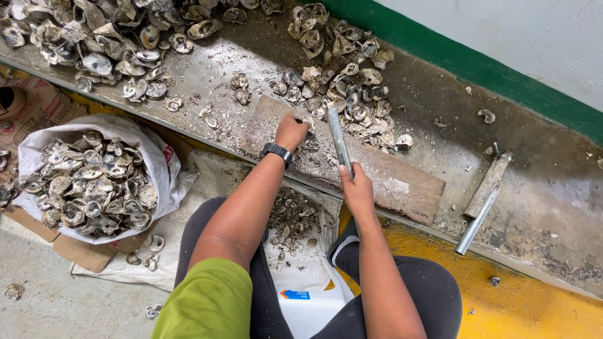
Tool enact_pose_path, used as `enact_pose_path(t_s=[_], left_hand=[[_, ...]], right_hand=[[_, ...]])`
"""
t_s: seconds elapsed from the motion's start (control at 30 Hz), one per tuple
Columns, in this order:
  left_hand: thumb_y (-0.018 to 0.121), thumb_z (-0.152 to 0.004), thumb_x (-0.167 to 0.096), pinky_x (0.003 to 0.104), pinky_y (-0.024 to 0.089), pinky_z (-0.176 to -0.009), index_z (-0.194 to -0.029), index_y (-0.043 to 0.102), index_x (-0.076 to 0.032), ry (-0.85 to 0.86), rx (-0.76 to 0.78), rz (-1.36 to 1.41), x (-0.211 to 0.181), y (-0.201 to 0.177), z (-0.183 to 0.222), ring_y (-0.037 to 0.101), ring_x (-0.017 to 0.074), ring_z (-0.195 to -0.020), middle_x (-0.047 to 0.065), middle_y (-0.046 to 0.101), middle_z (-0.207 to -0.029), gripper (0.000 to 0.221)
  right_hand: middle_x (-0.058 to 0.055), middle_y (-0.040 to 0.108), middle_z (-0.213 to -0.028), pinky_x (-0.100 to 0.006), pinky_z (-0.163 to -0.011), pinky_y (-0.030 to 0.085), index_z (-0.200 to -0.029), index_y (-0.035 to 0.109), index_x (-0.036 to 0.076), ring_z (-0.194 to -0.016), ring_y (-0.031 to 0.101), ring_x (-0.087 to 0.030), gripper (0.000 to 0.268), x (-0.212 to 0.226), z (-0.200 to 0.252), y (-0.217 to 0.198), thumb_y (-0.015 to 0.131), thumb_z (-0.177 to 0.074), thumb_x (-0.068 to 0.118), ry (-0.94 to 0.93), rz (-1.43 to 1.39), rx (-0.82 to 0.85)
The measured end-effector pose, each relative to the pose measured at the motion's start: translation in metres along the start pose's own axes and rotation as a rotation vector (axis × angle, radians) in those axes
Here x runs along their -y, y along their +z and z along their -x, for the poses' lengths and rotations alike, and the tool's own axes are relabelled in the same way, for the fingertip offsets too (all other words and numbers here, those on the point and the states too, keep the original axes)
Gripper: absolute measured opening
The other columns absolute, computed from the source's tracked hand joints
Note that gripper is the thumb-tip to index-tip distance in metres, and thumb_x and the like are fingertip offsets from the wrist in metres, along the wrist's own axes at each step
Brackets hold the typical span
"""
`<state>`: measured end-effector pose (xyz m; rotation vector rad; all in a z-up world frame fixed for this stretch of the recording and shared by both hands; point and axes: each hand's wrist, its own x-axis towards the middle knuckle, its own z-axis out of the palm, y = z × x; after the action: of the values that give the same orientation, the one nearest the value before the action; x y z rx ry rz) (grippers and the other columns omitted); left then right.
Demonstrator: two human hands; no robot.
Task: Cleaning and separating oyster shells or removing spat/barnacles using a metal pipe.
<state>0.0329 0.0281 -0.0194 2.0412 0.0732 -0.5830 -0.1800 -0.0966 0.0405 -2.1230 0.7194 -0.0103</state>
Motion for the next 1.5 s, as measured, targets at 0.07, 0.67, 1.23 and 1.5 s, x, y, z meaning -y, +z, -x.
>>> enact_pose_path(t_s=[0.07, 0.67, 1.23, 1.5], left_hand=[[0.071, -0.088, -0.029, 0.043, 0.051, -0.098, -0.133, 0.055, 0.007, 0.007, -0.001, -0.031, 0.0, -0.002, -0.001, 0.067, 0.0382, -0.112, 0.027, 0.066, -0.124, 0.06], [0.059, -0.092, -0.026, 0.049, 0.052, -0.094, -0.117, 0.066, -0.004, -0.024, -0.079, -0.108, 0.001, -0.005, 0.002, 0.067, 0.0412, -0.107, 0.023, 0.072, -0.114, 0.034], [0.059, -0.095, -0.031, 0.044, 0.056, -0.074, -0.096, 0.072, -0.002, 0.05, 0.035, 0.286, 0.028, 0.013, -0.044, 0.068, 0.0282, -0.076, 0.014, 0.073, -0.086, 0.033], [0.064, -0.103, -0.022, 0.03, 0.054, -0.061, -0.109, 0.066, -0.002, -0.389, 0.395, 1.233, -0.013, -0.05, -0.003, 0.06, 0.0183, -0.069, 0.014, 0.064, -0.095, 0.021]], right_hand=[[-0.011, 0.063, -0.066, -0.041, -0.057, 0.049, -0.108, 0.061, 0.006, -0.061, 0.064, -0.024, 0.045, 0.004, 0.002, 0.0, 0.053, -0.103, 0.05, 0.003, 0.061, 0.0], [-0.006, 0.058, -0.081, -0.033, -0.053, 0.051, -0.125, 0.047, 0.004, -0.064, 0.058, -0.02, 0.053, 0.005, 0.016, 0.021, 0.042, -0.107, 0.053, -0.155, -0.213, -0.085], [-0.004, 0.056, -0.065, -0.032, -0.047, 0.045, -0.101, 0.056, 0.005, -0.051, 0.054, -0.014, 0.043, -0.029, -0.014, 0.013, 0.052, -0.106, 0.047, 0.099, -0.266, -0.027], [0.002, 0.051, -0.065, -0.023, -0.041, 0.043, -0.103, 0.057, 0.009, -0.047, 0.046, -0.006, 0.041, 0.015, 0.001, -0.013, 0.044, -0.106, 0.048, 0.226, -0.595, -0.033]])
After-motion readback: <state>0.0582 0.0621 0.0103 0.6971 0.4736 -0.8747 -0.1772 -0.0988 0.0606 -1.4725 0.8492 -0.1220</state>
